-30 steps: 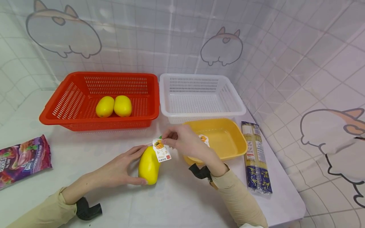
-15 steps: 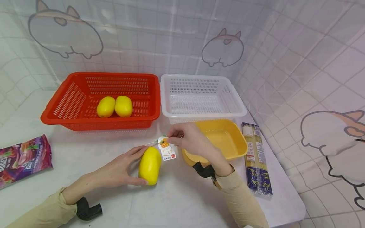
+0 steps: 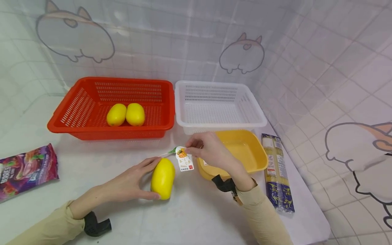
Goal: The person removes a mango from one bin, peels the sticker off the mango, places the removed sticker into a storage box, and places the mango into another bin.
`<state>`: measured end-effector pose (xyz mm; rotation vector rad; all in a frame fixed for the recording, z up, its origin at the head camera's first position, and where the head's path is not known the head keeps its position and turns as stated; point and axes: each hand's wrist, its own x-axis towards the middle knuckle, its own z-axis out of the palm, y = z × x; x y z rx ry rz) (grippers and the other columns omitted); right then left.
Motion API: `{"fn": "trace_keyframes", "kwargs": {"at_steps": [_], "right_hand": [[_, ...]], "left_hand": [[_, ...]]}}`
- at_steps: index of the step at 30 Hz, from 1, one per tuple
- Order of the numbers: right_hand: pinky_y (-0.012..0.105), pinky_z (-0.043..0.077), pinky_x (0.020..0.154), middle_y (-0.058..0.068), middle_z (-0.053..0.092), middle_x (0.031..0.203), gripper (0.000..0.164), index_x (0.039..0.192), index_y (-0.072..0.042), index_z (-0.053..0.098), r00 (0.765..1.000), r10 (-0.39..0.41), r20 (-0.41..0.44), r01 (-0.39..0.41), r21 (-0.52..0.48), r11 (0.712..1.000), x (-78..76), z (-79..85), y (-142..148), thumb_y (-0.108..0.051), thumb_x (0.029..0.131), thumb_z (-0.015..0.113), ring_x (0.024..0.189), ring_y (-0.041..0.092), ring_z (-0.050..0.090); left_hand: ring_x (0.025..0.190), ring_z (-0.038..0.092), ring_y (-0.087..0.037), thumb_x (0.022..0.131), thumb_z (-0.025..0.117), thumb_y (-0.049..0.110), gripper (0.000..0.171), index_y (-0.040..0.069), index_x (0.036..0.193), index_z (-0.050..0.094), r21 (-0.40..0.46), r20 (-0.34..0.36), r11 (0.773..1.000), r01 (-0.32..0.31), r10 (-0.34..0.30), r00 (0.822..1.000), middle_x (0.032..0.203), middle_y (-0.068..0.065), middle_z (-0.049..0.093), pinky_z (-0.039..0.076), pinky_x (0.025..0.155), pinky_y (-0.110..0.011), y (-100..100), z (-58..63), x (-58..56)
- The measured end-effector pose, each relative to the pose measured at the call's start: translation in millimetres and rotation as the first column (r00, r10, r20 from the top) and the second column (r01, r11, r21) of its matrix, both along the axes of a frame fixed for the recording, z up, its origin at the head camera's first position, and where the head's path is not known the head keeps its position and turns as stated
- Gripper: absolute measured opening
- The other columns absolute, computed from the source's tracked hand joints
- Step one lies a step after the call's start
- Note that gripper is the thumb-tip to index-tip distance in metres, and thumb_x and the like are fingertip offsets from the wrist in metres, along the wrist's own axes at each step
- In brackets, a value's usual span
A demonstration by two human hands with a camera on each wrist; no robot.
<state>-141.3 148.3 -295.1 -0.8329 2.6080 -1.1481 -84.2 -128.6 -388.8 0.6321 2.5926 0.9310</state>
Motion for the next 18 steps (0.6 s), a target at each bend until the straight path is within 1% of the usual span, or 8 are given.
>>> {"fn": "trace_keyframes", "kwargs": {"at_steps": [5,9,14,16,18], "right_hand": [[0.03,0.058,0.068,0.002,0.068,0.08,0.005,0.087,-0.008,0.071,1.0,-0.009,0.015,0.009,-0.022,1.0,-0.1,1.3,6.9,-0.01,0.089,0.075,0.072,0.029,0.066],[0.029,0.057,0.067,0.003,0.065,0.079,0.007,0.085,-0.008,0.07,1.0,-0.01,0.025,0.01,-0.016,1.0,-0.8,2.8,14.4,-0.01,0.09,0.075,0.073,0.028,0.064],[0.031,0.057,0.067,0.005,0.067,0.079,0.006,0.087,-0.008,0.07,0.998,-0.03,0.051,0.029,0.02,0.999,-3.2,5.8,25.9,-0.011,0.09,0.074,0.072,0.025,0.063],[0.031,0.057,0.066,0.006,0.068,0.079,0.006,0.088,-0.006,0.07,0.997,-0.044,0.06,0.041,0.037,0.998,-4.5,7.6,31.4,-0.011,0.09,0.074,0.071,0.025,0.064],[0.028,0.056,0.065,0.006,0.068,0.079,0.006,0.088,-0.006,0.071,0.996,-0.061,0.06,0.057,0.065,0.996,-6.4,9.0,37.2,-0.011,0.091,0.074,0.07,0.024,0.064]], "left_hand": [[0.146,0.035,-0.029,0.07,0.077,0.07,0.118,0.012,0.159,0.026,-0.006,0.016,1.0,-0.006,0.006,1.0,0.164,-0.006,0.025,0.035,0.115,-0.054,0.8,1.1,0.8],[0.146,0.034,-0.027,0.07,0.077,0.071,0.118,0.013,0.159,0.025,-0.016,0.014,1.0,-0.004,0.005,1.0,0.165,-0.005,0.025,0.035,0.116,-0.052,0.7,0.5,0.8],[0.147,0.034,-0.028,0.07,0.077,0.071,0.118,0.013,0.159,0.025,-0.011,0.01,1.0,0.001,-0.001,1.0,0.165,-0.006,0.024,0.035,0.116,-0.053,0.3,1.1,0.6],[0.147,0.034,-0.029,0.071,0.077,0.071,0.118,0.012,0.16,0.025,-0.008,0.012,1.0,0.005,-0.005,1.0,0.165,-0.007,0.024,0.034,0.116,-0.054,0.5,1.5,0.4],[0.147,0.034,-0.029,0.071,0.077,0.07,0.118,0.012,0.159,0.025,-0.007,0.012,1.0,0.01,-0.01,1.0,0.165,-0.007,0.024,0.034,0.116,-0.054,0.8,1.5,0.2]]}}
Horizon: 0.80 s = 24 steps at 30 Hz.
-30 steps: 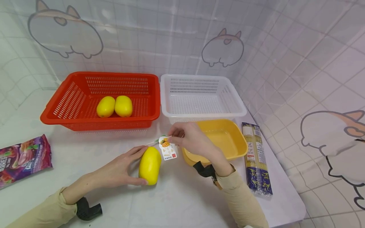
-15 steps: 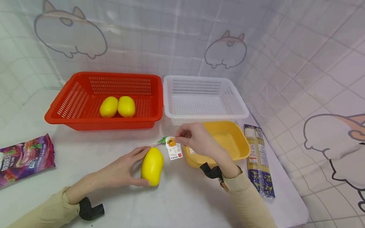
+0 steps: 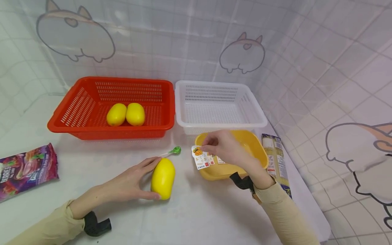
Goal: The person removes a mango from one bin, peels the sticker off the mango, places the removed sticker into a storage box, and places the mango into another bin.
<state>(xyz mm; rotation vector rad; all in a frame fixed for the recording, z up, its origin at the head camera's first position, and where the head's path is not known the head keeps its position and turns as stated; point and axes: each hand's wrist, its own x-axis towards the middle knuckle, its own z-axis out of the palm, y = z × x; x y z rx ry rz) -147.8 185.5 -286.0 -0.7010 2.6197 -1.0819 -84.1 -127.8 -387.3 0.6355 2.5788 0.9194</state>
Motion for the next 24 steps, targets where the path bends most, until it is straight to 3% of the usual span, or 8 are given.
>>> {"fn": "trace_keyframes", "kwargs": {"at_steps": [7,14,24], "right_hand": [[0.027,0.055,0.062,0.0,0.067,0.071,0.008,0.088,-0.008,0.071,0.999,-0.03,-0.026,0.033,0.098,0.995,-11.9,0.7,18.2,-0.015,0.09,0.075,0.065,0.015,0.065],[0.024,0.058,0.064,0.009,0.07,0.08,0.011,0.092,-0.001,0.07,0.999,-0.034,0.001,0.034,0.109,0.994,-24.6,-1.5,30.6,-0.01,0.09,0.074,0.068,0.02,0.066],[0.029,0.06,0.066,0.008,0.07,0.083,0.008,0.092,0.001,0.069,0.999,-0.033,0.004,0.031,0.2,0.979,-34.4,-6.5,41.1,-0.005,0.089,0.074,0.067,0.018,0.063]], "left_hand": [[0.147,0.034,-0.029,0.071,0.076,0.071,0.118,0.012,0.16,0.024,-0.001,-0.006,1.0,-0.002,0.002,1.0,0.165,-0.008,0.024,0.034,0.116,-0.054,-0.6,-0.9,0.4],[0.146,0.034,-0.028,0.071,0.077,0.07,0.118,0.014,0.16,0.024,-0.008,0.002,1.0,-0.009,0.009,1.0,0.165,-0.005,0.024,0.034,0.116,-0.054,-0.5,-0.1,0.6],[0.147,0.033,-0.027,0.071,0.078,0.069,0.117,0.014,0.16,0.024,-0.009,0.019,1.0,-0.012,0.012,1.0,0.165,-0.003,0.023,0.034,0.116,-0.053,-0.3,0.3,0.9]]}}
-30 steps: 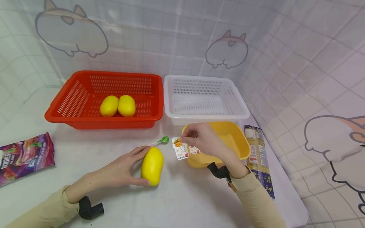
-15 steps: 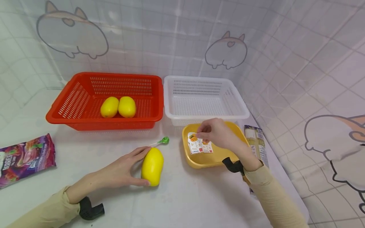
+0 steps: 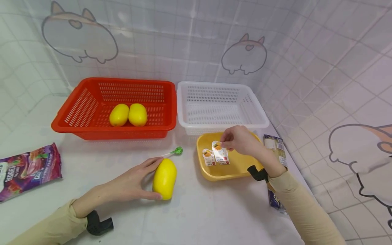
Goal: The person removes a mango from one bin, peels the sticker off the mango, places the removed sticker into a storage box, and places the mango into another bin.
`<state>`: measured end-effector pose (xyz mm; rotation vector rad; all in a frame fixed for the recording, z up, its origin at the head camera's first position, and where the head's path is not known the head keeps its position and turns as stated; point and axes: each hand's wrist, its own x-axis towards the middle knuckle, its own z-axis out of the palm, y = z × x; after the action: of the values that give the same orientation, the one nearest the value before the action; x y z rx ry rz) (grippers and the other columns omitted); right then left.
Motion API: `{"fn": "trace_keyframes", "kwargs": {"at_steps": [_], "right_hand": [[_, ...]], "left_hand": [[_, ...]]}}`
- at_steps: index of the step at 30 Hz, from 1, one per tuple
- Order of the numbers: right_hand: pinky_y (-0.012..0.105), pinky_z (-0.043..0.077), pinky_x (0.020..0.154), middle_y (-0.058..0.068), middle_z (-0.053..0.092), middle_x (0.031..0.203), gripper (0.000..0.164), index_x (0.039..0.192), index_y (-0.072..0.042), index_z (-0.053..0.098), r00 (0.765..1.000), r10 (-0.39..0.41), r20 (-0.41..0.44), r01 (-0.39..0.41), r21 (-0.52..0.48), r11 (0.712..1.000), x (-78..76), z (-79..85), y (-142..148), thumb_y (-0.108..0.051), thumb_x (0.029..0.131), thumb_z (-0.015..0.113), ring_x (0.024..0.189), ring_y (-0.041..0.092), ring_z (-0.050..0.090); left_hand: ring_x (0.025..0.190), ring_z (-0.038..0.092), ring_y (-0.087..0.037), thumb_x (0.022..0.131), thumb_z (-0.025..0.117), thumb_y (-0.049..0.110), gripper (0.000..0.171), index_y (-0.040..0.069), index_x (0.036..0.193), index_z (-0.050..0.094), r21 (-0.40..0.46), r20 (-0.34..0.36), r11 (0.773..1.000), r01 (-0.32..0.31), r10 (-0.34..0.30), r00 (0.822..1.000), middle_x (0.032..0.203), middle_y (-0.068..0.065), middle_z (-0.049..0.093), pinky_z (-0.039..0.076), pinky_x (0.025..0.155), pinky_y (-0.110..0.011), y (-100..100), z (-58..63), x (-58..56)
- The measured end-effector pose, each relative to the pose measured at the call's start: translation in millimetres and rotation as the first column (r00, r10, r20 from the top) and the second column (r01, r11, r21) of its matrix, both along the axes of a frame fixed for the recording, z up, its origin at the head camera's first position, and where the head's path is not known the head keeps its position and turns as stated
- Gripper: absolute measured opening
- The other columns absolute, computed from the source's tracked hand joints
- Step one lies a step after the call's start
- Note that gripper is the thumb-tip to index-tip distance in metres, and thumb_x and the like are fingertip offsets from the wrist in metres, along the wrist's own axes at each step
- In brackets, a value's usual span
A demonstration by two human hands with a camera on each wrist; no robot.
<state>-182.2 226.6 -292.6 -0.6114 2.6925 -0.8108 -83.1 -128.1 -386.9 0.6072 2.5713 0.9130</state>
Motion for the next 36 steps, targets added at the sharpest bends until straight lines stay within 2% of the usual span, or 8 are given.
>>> {"fn": "trace_keyframes", "kwargs": {"at_steps": [10,18,25,31,36], "right_hand": [[0.032,0.061,0.064,0.008,0.071,0.08,0.007,0.093,0.002,0.071,0.998,0.019,-0.057,-0.014,0.078,0.997,-12.0,-4.2,7.6,-0.004,0.089,0.074,0.064,0.018,0.063],[0.025,0.056,0.059,0.009,0.07,0.077,0.006,0.087,0.0,0.07,0.998,0.009,-0.064,0.001,0.156,0.988,-20.5,-9.9,15.5,-0.004,0.089,0.073,0.063,0.019,0.061],[0.026,0.052,0.057,0.011,0.066,0.07,0.01,0.082,-0.001,0.068,0.999,0.017,-0.03,-0.011,0.2,0.98,-27.8,-13.9,23.9,-0.005,0.089,0.073,0.059,0.02,0.058],[0.026,0.051,0.056,0.012,0.066,0.071,0.009,0.083,0.0,0.068,1.0,0.014,0.027,-0.02,0.241,0.97,-32.7,-18.7,30.0,-0.005,0.09,0.072,0.057,0.021,0.058],[0.025,0.052,0.057,0.009,0.065,0.069,0.008,0.084,0.001,0.068,0.997,0.002,0.074,-0.022,0.268,0.963,-37.1,-22.4,33.5,-0.003,0.089,0.072,0.057,0.019,0.057]], "left_hand": [[0.147,0.033,-0.026,0.07,0.078,0.07,0.119,0.015,0.16,0.023,-0.007,0.013,1.0,-0.006,0.007,1.0,0.166,-0.003,0.022,0.034,0.117,-0.052,0.0,0.2,-0.6],[0.147,0.033,-0.028,0.07,0.077,0.071,0.119,0.014,0.16,0.024,-0.004,0.003,1.0,-0.004,0.004,1.0,0.165,-0.004,0.022,0.034,0.116,-0.053,0.7,0.3,0.6],[0.147,0.033,-0.029,0.071,0.077,0.071,0.119,0.015,0.16,0.023,0.004,-0.002,1.0,0.0,0.0,1.0,0.165,-0.005,0.023,0.034,0.116,-0.054,0.4,0.0,0.7],[0.147,0.033,-0.028,0.071,0.077,0.07,0.118,0.014,0.16,0.023,-0.001,-0.008,1.0,0.002,-0.003,1.0,0.165,-0.005,0.023,0.034,0.116,-0.054,0.3,-1.3,0.9],[0.147,0.033,-0.028,0.071,0.078,0.069,0.118,0.014,0.16,0.023,0.002,-0.005,1.0,0.005,-0.005,1.0,0.165,-0.006,0.023,0.034,0.116,-0.053,0.7,-1.4,0.9]]}}
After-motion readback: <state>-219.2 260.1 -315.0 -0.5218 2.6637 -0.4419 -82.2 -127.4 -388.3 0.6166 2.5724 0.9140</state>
